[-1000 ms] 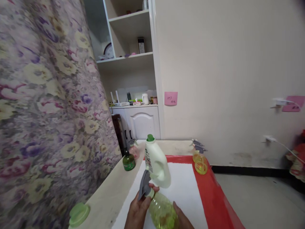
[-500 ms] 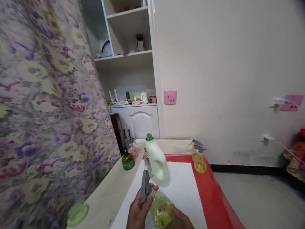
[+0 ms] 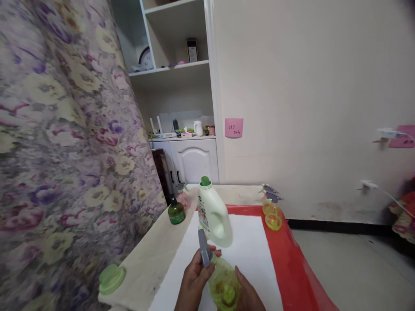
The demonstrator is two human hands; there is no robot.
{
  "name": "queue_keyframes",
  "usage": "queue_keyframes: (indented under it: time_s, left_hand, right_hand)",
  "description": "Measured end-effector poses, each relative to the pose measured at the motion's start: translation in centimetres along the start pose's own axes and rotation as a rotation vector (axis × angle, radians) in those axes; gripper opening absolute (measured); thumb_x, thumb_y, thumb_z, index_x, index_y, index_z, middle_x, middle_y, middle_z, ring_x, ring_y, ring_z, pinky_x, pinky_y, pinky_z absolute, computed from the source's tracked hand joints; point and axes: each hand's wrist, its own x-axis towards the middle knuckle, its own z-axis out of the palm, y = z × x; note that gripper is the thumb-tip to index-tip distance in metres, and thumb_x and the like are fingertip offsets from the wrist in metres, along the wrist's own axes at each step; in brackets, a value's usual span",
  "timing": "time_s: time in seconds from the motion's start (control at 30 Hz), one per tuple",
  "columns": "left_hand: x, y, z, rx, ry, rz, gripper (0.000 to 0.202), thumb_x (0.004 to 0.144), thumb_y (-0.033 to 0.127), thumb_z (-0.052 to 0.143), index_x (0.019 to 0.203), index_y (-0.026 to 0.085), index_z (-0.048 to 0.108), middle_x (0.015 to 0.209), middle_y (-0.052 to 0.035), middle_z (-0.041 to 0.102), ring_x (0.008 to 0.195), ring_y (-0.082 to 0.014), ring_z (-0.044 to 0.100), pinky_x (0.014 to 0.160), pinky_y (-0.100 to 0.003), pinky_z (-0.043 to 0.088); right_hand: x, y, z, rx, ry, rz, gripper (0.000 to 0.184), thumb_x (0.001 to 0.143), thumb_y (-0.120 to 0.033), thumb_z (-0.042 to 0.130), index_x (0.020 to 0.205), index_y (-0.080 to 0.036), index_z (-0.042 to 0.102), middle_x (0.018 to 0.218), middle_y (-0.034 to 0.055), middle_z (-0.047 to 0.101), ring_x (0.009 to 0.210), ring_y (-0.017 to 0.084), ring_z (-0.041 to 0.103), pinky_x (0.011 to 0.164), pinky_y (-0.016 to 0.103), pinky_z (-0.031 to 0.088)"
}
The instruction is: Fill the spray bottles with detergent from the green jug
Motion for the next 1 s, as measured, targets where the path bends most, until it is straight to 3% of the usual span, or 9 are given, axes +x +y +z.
queue_keyframes:
  time_s: [0.07, 0.17, 0.33, 0.4, 0.53, 0.63, 0.7, 0.83, 1.0]
  left_hand:
    - [-0.1, -0.3, -0.3, 0.003, -0.049, -0.013, 0.043, 0.076, 0.045, 0.069, 0.113, 0.022, 0.067, 0.116, -0.0093, 0.071, 0.111, -0.0299, 0.06, 0.094, -0.039, 0.047]
    - [-0.3, -0.3, -0.4, 0.016, -0.074, -0.012, 0.043, 0.078, 0.044, 0.067, 0.115, 0.023, 0.066, 0.12, -0.0103, 0.07, 0.118, -0.0312, 0.057, 0.101, -0.043, 0.043]
    - [-0.2, 0.1, -0.2, -0.036, -0.033, -0.011, 0.04, 0.075, 0.041, 0.072, 0.11, 0.021, 0.068, 0.118, -0.0111, 0.071, 0.111, -0.0308, 0.061, 0.097, -0.044, 0.046]
    - [0.0, -0.1, -0.1, -0.055, -0.018, -0.002, 0.04, 0.072, 0.039, 0.075, 0.107, 0.021, 0.069, 0.116, -0.0106, 0.072, 0.109, -0.0304, 0.062, 0.096, -0.043, 0.047]
    - [0.7, -1.4, -0.1, -0.081, 0.017, 0.007, 0.038, 0.068, 0.035, 0.079, 0.102, 0.02, 0.07, 0.113, -0.0111, 0.073, 0.11, -0.0316, 0.063, 0.097, -0.043, 0.046]
    - [1.2, -2.6, 0.1, -0.084, 0.067, -0.004, 0.04, 0.064, 0.033, 0.082, 0.099, 0.019, 0.07, 0.109, -0.0109, 0.074, 0.108, -0.0319, 0.064, 0.095, -0.042, 0.047]
    - [1.4, -3.2, 0.4, -0.073, 0.091, -0.008, 0.039, 0.063, 0.033, 0.082, 0.097, 0.019, 0.07, 0.105, -0.01, 0.075, 0.104, -0.0314, 0.066, 0.093, -0.042, 0.049]
    - [1.4, -4.1, 1.1, -0.009, 0.16, -0.015, 0.038, 0.062, 0.036, 0.082, 0.094, 0.019, 0.071, 0.099, -0.009, 0.077, 0.102, -0.0321, 0.067, 0.091, -0.043, 0.051]
    - [0.6, -5.7, 0.6, 0.116, 0.184, -0.018, 0.05, 0.063, 0.038, 0.08, 0.108, 0.019, 0.069, 0.117, -0.012, 0.072, 0.115, -0.0359, 0.061, 0.104, -0.049, 0.043]
  right_hand:
    - [0.4, 0.3, 0.1, 0.045, 0.007, 0.025, 0.075, 0.088, -0.071, 0.026, 0.095, -0.008, 0.068, 0.059, 0.0061, 0.069, 0.042, 0.014, 0.063, 0.042, 0.022, 0.046]
    - [1.1, 0.6, -0.1, 0.025, 0.043, -0.045, 0.076, 0.084, -0.077, 0.025, 0.099, -0.015, 0.067, 0.068, 0.0068, 0.072, 0.045, 0.014, 0.062, 0.044, 0.023, 0.046]
    - [1.2, 0.6, -1.3, -0.315, 0.154, 0.015, 0.085, 0.072, -0.088, 0.024, 0.089, -0.016, 0.066, 0.056, 0.0092, 0.068, 0.041, 0.016, 0.056, 0.039, 0.023, 0.037]
    - [0.7, 0.3, -2.2, -0.503, 0.269, -0.066, 0.079, 0.073, -0.086, 0.03, 0.081, -0.015, 0.066, 0.049, 0.0063, 0.063, 0.035, 0.013, 0.048, 0.038, 0.021, 0.032]
    - [-0.4, -0.7, -3.7, -0.774, 0.388, -0.369, 0.047, 0.077, -0.066, 0.056, 0.078, -0.02, 0.065, 0.052, -0.002, 0.056, 0.039, 0.01, 0.046, 0.041, 0.023, 0.033]
    - [-0.7, -1.2, -4.0, -0.856, 0.442, -0.505, 0.024, 0.073, -0.038, 0.069, 0.09, -0.021, 0.067, 0.078, 0.0027, 0.066, 0.059, 0.015, 0.055, 0.056, 0.027, 0.044]
    - [-0.7, -1.2, -3.8, -0.912, 0.461, -0.591, 0.031, 0.068, -0.024, 0.068, 0.099, -0.022, 0.066, 0.1, 0.0064, 0.067, 0.079, 0.021, 0.059, 0.069, 0.032, 0.048]
    - [-0.7, -0.5, -3.1, -1.061, 0.397, -0.703, 0.056, 0.064, -0.015, 0.067, 0.119, -0.023, 0.058, 0.119, 0.0094, 0.062, 0.11, 0.03, 0.057, 0.092, 0.041, 0.046]
    - [-0.2, 0.1, -3.1, -1.073, 0.368, -0.693, 0.074, 0.057, -0.011, 0.072, 0.128, -0.02, 0.052, 0.127, 0.0119, 0.06, 0.121, 0.034, 0.052, 0.1, 0.043, 0.043]
